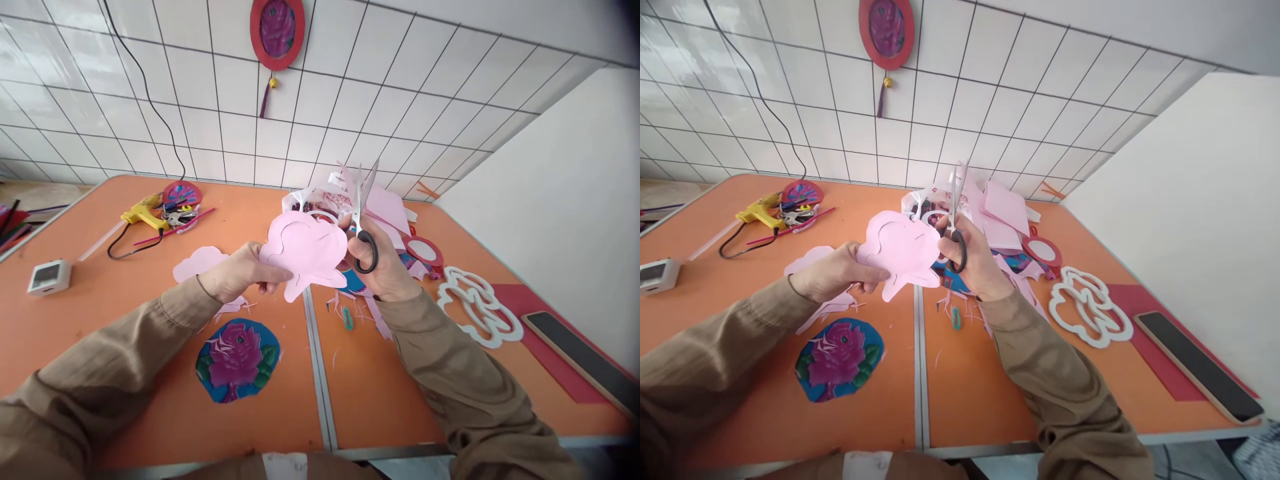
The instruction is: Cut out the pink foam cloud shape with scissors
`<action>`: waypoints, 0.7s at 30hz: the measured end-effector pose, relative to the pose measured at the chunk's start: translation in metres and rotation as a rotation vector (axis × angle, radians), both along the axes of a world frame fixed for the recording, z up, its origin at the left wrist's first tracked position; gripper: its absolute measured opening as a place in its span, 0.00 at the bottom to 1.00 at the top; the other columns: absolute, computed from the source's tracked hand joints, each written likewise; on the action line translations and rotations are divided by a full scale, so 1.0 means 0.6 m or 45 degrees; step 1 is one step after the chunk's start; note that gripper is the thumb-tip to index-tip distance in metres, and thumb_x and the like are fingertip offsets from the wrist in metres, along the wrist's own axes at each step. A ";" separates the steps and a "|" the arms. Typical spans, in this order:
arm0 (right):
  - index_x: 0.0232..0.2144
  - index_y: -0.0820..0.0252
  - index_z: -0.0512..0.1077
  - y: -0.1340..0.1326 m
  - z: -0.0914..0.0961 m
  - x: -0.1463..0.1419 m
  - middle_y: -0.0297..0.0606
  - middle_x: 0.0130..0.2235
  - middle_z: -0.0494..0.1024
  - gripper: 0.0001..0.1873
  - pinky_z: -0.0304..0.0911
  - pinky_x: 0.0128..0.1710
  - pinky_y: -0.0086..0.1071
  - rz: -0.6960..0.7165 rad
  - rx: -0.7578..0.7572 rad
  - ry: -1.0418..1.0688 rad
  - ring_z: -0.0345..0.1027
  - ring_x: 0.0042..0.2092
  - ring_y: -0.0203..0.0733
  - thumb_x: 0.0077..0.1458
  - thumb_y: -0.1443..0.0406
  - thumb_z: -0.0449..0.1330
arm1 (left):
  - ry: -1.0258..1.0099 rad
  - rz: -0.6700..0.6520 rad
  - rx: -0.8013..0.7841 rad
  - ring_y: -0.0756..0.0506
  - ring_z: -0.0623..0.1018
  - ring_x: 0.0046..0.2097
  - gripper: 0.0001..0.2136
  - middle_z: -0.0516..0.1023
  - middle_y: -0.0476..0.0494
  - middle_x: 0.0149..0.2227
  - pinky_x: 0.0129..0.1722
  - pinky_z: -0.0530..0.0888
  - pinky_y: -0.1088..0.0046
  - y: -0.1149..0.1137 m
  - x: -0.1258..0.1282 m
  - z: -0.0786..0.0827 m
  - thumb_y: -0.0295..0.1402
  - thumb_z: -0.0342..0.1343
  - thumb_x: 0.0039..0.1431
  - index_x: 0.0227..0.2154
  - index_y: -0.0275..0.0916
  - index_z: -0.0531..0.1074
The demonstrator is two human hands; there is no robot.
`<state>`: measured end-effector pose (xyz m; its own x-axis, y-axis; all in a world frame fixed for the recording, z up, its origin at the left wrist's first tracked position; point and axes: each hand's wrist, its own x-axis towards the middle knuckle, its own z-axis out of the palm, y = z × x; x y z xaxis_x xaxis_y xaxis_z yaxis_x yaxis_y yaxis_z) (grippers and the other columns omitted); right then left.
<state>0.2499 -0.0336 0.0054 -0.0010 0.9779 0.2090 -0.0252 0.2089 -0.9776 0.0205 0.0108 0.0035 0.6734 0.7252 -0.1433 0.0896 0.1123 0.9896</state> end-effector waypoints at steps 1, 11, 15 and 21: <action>0.37 0.54 0.66 -0.002 0.002 -0.001 0.27 0.26 0.65 0.28 0.56 0.27 0.31 0.015 0.006 0.000 0.57 0.26 0.34 0.41 0.46 0.70 | 0.019 -0.025 -0.001 0.54 0.66 0.17 0.12 0.70 0.47 0.12 0.17 0.63 0.79 0.002 0.000 -0.001 0.32 0.67 0.42 0.10 0.36 0.74; 0.32 0.54 0.68 -0.004 0.007 -0.009 0.29 0.28 0.70 0.19 0.57 0.30 0.31 -0.065 -0.088 -0.103 0.62 0.29 0.36 0.36 0.65 0.70 | 0.187 -0.191 0.034 0.54 0.64 0.15 0.13 0.68 0.46 0.11 0.16 0.60 0.78 0.005 -0.006 0.001 0.30 0.64 0.42 0.08 0.36 0.71; 0.31 0.55 0.70 -0.002 0.006 -0.010 0.30 0.28 0.70 0.15 0.56 0.30 0.31 -0.037 -0.148 -0.074 0.61 0.30 0.36 0.37 0.65 0.69 | 0.211 -0.225 0.036 0.54 0.63 0.15 0.14 0.66 0.46 0.10 0.17 0.59 0.77 0.008 -0.010 0.001 0.30 0.64 0.41 0.07 0.36 0.70; 0.31 0.55 0.70 -0.003 0.006 -0.016 0.27 0.24 0.67 0.16 0.54 0.27 0.30 0.012 -0.206 -0.097 0.58 0.26 0.34 0.37 0.61 0.69 | 0.280 -0.253 0.032 0.55 0.61 0.15 0.13 0.67 0.45 0.11 0.15 0.56 0.78 0.019 -0.013 -0.012 0.30 0.64 0.40 0.08 0.35 0.70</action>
<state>0.2403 -0.0353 0.0089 -0.0200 0.9987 0.0477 0.0491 0.0486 -0.9976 0.0129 0.0224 -0.0039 0.7573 0.5876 -0.2850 0.3197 0.0471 0.9464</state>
